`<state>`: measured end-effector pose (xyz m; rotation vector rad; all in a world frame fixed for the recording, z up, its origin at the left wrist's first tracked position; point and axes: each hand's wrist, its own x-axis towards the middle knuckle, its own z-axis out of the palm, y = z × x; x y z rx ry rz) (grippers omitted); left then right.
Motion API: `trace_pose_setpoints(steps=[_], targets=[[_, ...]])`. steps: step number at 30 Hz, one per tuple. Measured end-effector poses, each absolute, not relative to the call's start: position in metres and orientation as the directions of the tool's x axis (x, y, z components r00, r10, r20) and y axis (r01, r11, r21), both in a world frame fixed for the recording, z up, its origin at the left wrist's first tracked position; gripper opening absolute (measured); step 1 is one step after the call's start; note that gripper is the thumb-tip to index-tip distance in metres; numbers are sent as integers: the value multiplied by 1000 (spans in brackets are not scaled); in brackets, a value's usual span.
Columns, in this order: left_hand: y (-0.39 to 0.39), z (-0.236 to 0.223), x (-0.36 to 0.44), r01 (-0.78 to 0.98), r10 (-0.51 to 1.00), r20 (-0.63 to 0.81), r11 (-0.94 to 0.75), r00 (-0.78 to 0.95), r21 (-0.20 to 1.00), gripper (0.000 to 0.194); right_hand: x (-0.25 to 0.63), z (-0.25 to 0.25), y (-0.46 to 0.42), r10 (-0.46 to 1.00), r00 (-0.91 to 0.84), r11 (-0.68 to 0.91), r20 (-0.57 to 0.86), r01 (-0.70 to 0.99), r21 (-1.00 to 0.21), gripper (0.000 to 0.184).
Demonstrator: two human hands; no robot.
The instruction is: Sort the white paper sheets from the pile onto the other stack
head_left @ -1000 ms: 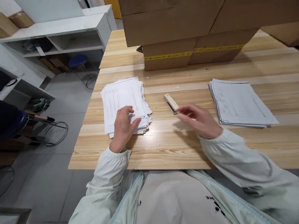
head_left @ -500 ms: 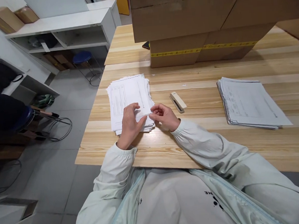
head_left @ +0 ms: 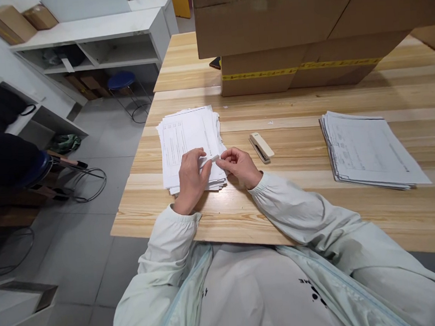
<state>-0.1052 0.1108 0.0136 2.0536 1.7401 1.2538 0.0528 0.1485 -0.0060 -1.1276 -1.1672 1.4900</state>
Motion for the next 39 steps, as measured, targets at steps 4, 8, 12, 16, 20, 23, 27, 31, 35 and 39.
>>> trace_pose_setpoints(steps=[4,8,12,16,20,23,27,31,35,39], targets=[[111,18,-107,669,872,434,-183,-228,721,11,55,-4,147,987,-158,-36,-30,-35,-999,42],[114,17,-118,440,794,331,-90,-509,893,21,61,0,143,969,-242,60,51,28,-998,57],[118,11,-127,281,802,265,-128,-535,951,34,63,0,142,947,-315,74,63,25,-997,65],[115,15,-125,310,795,335,-195,-506,930,51,64,-1,144,947,-313,87,75,27,-996,62],[111,21,-121,370,800,373,-205,-470,906,45,65,1,144,950,-305,80,66,34,-996,50],[110,22,-121,390,838,345,-175,-423,904,30,65,3,145,955,-288,86,73,32,-996,35],[109,22,-121,377,903,211,-59,-374,924,28,67,5,147,956,-286,74,67,14,-997,27],[103,21,-122,390,954,161,-52,-253,919,31,68,9,151,951,-291,122,105,41,-992,23],[100,18,-124,390,966,212,-140,-149,910,39,66,14,153,948,-282,175,148,75,-982,19],[99,18,-124,425,964,230,-155,-133,892,39,63,18,154,937,-279,246,210,101,-964,14]])
